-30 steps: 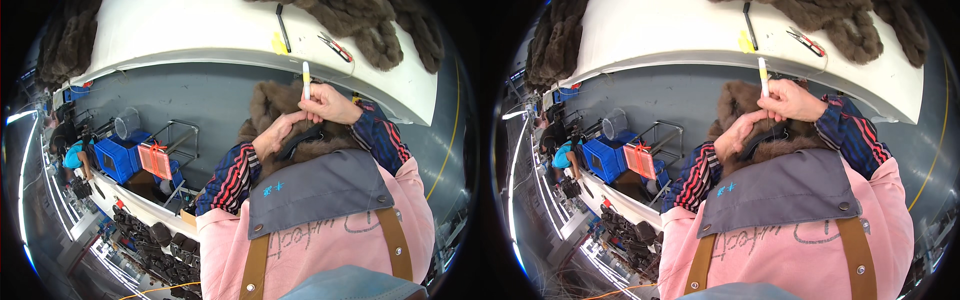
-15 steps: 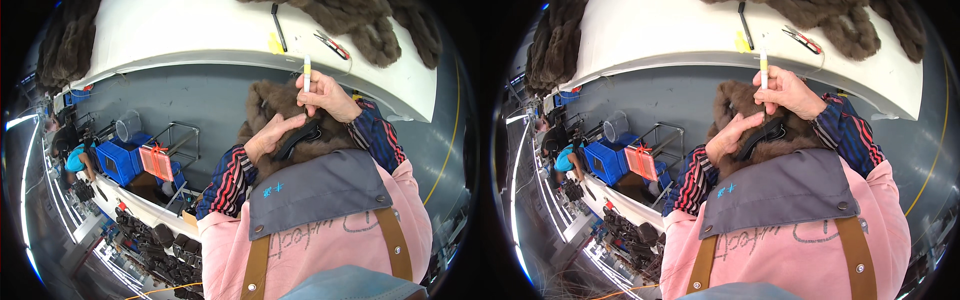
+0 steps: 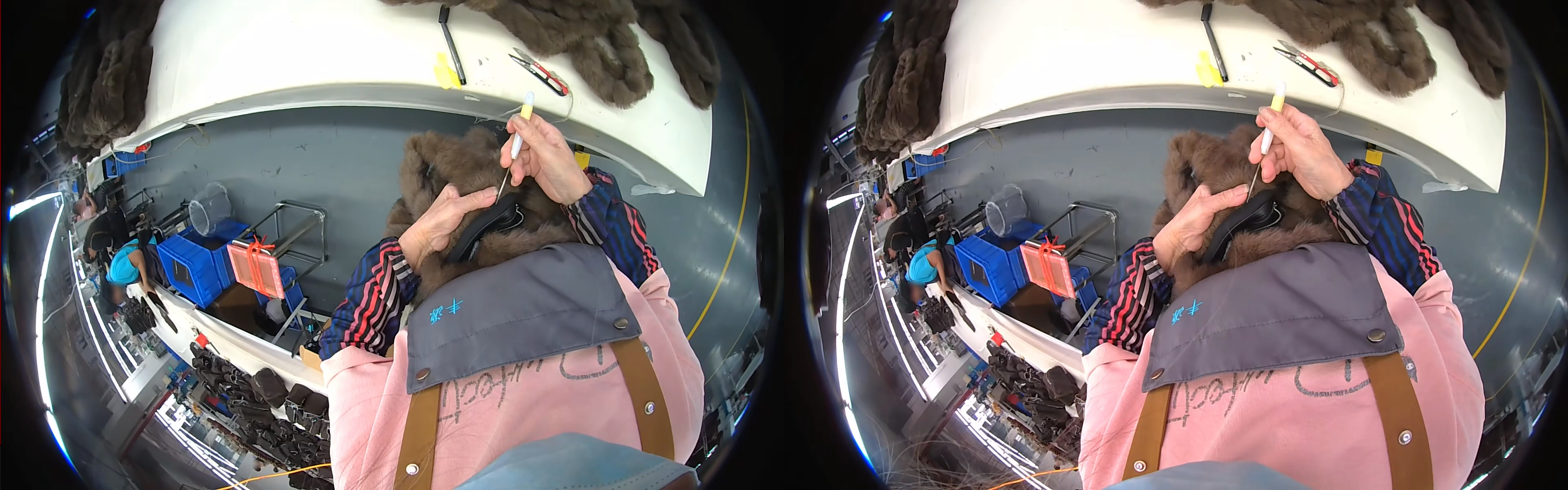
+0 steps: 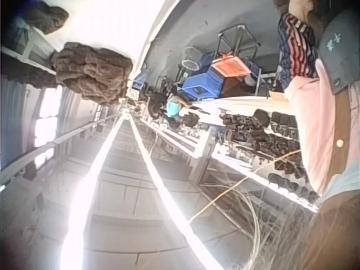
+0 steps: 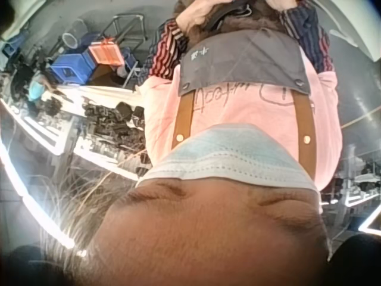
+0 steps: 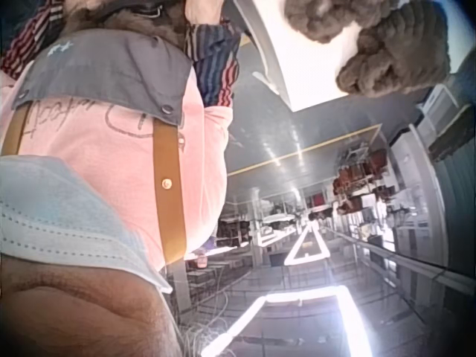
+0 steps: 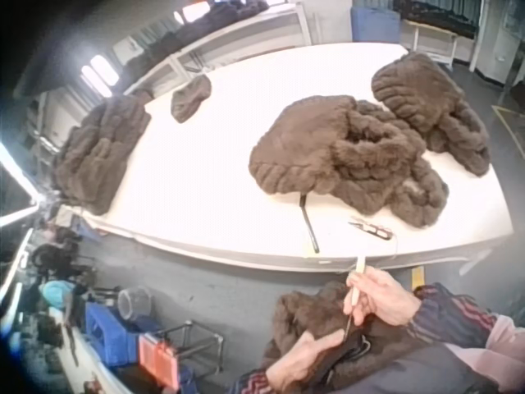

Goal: The person sews a brown fur piece onto a black shoe using a needle and thread. They repeatedly insert the needle through the fur and shoe, pull the thread, and adjust the fur alignment. The person also uses a small knife to trim or adjust the fur and a pen-like tool to mark or guide the stitching.

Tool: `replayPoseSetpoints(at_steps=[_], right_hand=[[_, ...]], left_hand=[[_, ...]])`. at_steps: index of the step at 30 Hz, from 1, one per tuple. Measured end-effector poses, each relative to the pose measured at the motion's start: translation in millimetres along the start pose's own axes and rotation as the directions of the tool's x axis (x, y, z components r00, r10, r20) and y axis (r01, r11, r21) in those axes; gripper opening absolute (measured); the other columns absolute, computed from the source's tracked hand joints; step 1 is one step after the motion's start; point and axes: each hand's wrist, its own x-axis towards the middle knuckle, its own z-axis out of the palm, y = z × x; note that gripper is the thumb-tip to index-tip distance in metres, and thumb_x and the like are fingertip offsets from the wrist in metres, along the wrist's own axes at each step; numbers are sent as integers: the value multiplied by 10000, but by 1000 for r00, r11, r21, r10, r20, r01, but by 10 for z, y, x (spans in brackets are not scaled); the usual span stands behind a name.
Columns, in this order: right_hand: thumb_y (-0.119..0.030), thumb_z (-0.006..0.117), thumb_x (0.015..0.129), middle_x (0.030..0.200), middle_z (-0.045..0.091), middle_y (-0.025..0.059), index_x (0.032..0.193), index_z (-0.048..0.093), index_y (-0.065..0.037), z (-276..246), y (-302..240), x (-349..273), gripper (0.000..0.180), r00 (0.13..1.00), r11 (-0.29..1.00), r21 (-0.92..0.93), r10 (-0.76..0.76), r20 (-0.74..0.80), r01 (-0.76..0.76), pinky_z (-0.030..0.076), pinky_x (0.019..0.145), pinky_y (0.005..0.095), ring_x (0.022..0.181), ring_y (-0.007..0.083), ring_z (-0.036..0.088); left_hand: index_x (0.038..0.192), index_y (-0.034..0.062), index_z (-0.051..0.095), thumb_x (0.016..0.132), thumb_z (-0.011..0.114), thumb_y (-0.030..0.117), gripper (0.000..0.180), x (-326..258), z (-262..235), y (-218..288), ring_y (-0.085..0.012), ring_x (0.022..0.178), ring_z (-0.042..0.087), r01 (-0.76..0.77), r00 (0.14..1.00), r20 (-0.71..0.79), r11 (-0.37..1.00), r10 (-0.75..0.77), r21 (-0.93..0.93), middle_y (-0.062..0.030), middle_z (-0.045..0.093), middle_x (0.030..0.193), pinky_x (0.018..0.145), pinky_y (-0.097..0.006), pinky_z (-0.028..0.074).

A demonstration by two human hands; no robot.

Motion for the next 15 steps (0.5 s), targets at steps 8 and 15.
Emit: replayPoseSetpoints(at_steps=[8,15], right_hand=[[-310,413,898,674,579,81,947,414,-89,55,8,-10,227,999,997,-73,-25,-34,23,443,436,178,469,88,543],[-304,412,899,686,572,77,951,409,-88,41,34,9,222,998,996,-80,-52,-26,50,439,434,176,464,87,534]], left_hand=[[857,-29,625,773,560,216,267,5,-25,23,-71,651,557,40,996,78,999,-38,-31,-41,617,763,558,-199,431],[842,-28,626,767,570,224,270,18,-29,20,-75,655,556,47,998,42,998,-46,-30,-47,610,735,567,-196,430]])
